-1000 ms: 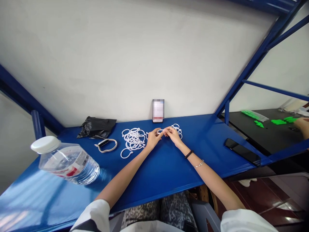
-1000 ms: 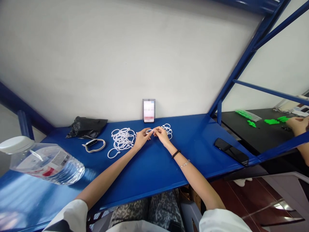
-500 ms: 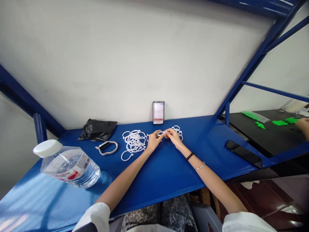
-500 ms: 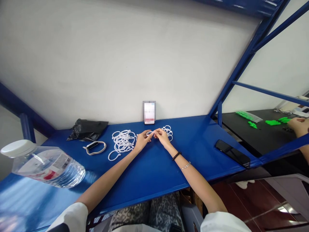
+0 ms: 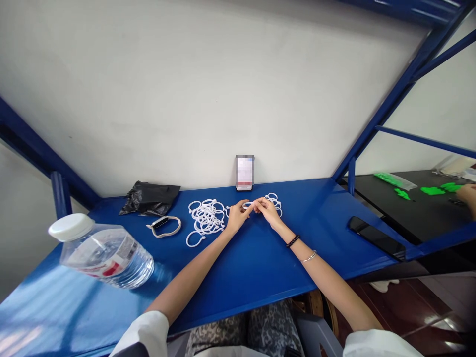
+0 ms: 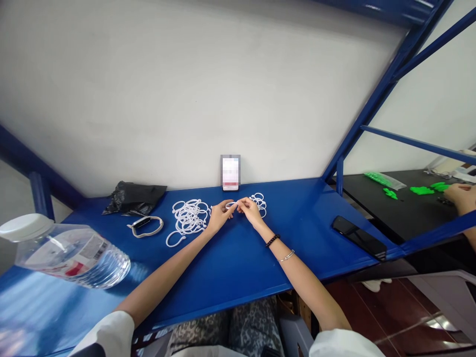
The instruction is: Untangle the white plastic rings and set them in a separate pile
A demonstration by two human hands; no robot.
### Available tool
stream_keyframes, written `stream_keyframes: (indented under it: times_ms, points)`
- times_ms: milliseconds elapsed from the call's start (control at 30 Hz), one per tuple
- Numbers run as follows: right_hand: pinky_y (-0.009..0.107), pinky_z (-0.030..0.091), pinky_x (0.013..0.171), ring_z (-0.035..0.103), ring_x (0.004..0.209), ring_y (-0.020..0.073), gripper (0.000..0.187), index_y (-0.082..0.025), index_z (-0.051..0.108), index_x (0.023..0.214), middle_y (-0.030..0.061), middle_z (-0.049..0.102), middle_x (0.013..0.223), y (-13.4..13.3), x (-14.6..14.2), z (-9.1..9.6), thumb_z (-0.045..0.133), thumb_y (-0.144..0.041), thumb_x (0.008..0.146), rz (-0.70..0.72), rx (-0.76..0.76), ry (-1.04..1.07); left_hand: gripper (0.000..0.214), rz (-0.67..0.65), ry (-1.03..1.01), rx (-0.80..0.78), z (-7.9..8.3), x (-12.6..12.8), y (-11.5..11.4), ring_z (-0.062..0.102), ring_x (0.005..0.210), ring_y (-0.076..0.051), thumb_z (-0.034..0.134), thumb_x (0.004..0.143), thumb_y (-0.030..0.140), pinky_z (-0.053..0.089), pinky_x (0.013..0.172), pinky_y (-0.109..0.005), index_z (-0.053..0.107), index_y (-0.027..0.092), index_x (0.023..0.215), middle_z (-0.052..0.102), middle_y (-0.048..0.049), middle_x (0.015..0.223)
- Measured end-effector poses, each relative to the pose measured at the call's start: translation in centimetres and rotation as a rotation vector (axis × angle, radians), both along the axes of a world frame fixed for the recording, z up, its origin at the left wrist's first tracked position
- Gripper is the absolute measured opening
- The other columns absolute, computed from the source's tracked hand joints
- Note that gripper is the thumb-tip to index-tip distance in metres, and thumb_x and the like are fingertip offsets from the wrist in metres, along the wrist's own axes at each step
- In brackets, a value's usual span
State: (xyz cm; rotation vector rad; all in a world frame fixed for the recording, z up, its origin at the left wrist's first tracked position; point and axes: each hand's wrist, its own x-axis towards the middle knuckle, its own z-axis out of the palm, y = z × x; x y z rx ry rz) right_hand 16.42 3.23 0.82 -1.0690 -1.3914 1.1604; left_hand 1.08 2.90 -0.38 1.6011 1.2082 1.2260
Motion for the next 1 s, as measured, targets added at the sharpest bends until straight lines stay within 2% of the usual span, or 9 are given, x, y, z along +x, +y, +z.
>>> stream_keyframes:
  times_ms: [333,667,867,1000]
  points:
    - [0.03,0.044,0.065,0.056,0.064,0.0141,0.046,-0.019,0.061,0.08,-0.0003,0.06,0.066,0.23,0.11,-0.38,0.067,-0.064,0.072,0.0,0.002,-0.007,0.051,0.01,0.015,0.008,0.02,0.07,-0.01,0.064,0.052,-0.017,0.06,0.08,0.055,0.051,0.057,-0.025,0.067,0.013,0.109,0.063,-0.0001,0.055]
    - [0.03,0.045,0.065,0.056,0.064,0.0145,0.045,-0.019,0.062,0.08,0.0,0.06,0.066,0.47,0.16,-0.85,0.067,-0.064,0.072,-0.001,0.021,-0.007,0.053,0.009,0.031,0.01,-0.09,-0.01,-0.12,0.065,0.054,-0.017,0.059,0.081,0.056,0.05,0.058,-0.026,0.066,0.012,0.11,0.064,-0.0006,0.057]
    - [0.032,0.047,0.067,0.058,0.066,0.0166,0.045,-0.02,0.063,0.078,0.0017,0.063,0.069,0.35,0.13,-0.76,0.072,-0.063,0.068,-0.073,0.033,0.055,0.062,-0.033,-0.085,0.0,0.18,0.02,-0.47,0.069,0.065,-0.018,0.068,0.075,0.054,0.054,0.063,-0.027,0.059,0.012,0.12,0.069,-0.0032,0.074]
    - [0.033,0.049,0.073,0.062,0.073,0.0187,0.043,-0.02,0.067,0.082,0.0038,0.066,0.075,0.24,0.26,-0.37,0.072,-0.06,0.069,-0.105,0.036,0.103,0.056,-0.036,-0.106,0.041,0.06,0.03,-0.34,0.069,0.07,-0.018,0.07,0.074,0.052,0.055,0.065,-0.028,0.062,0.013,0.112,0.069,-0.0048,0.08]
